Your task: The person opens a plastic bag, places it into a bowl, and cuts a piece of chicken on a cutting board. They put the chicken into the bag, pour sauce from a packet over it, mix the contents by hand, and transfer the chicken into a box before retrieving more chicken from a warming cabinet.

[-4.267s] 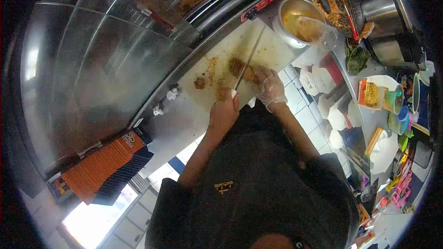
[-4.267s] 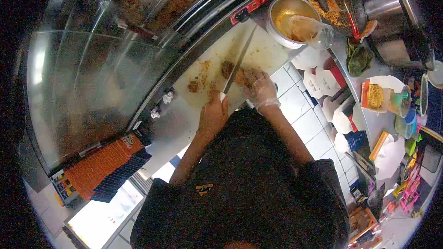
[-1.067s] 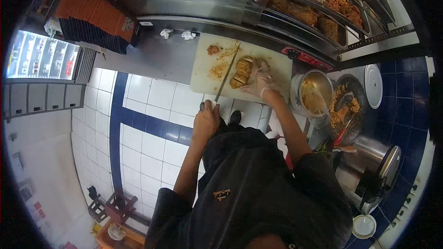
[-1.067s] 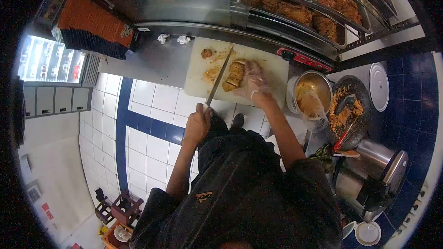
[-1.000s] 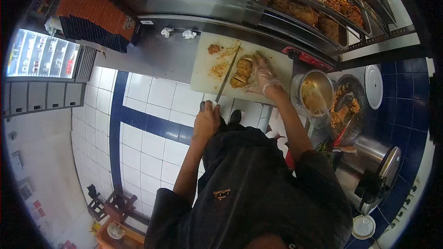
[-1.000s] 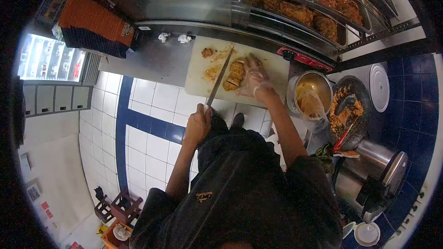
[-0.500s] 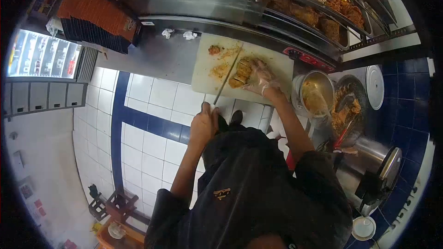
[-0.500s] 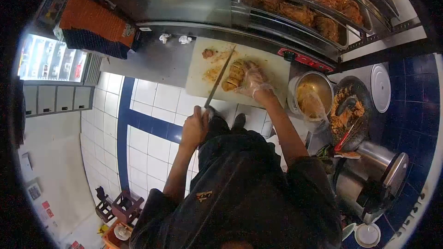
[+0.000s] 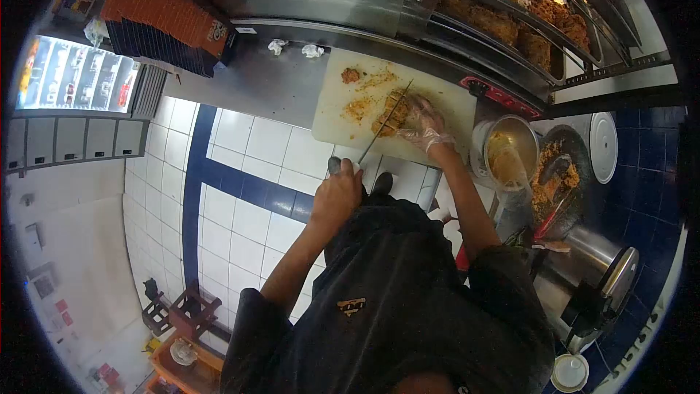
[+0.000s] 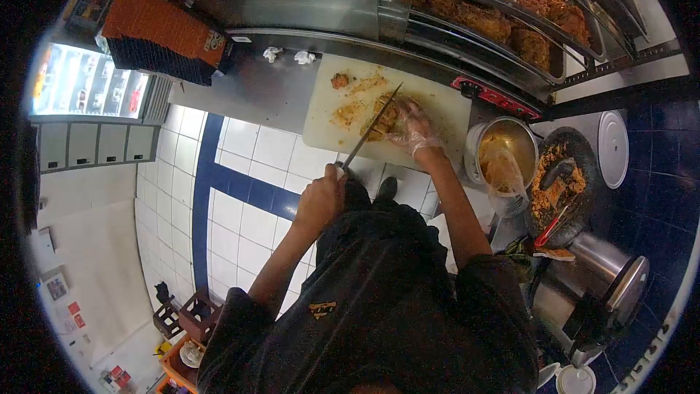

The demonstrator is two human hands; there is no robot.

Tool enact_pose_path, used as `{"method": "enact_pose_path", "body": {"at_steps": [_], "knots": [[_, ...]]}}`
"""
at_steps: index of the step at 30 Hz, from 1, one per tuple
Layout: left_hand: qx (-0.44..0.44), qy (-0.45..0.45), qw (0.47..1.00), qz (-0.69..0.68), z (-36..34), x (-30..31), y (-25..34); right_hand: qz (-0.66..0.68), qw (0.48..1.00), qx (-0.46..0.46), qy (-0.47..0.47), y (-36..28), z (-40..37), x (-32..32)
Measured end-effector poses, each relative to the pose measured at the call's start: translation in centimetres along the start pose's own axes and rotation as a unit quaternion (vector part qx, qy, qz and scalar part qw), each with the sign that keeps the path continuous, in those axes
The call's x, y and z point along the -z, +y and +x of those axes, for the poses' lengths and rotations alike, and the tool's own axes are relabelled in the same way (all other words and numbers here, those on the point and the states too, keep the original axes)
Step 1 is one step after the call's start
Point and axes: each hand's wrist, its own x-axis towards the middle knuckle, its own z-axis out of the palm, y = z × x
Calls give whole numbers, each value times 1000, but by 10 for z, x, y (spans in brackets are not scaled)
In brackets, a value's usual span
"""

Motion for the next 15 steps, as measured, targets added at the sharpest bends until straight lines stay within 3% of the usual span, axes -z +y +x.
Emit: {"method": "enact_pose_path", "body": {"at_steps": [4,7,9,13,15], "knots": [[13,-18,1000,5,4,6,6,12,1000,10,7,-16,-9,14],[6,-23,1000,17,10,6,0,-9,998,-61,-28,-23,-9,20],[11,-28,999,29,11,12,4,-47,989,77,118,3,-2,0],[19,-34,997,66,13,6,2,-107,993,38,15,19,24,-17],[24,-42,996,70,16,4,0,131,983,105,70,73,56,-81]]}}
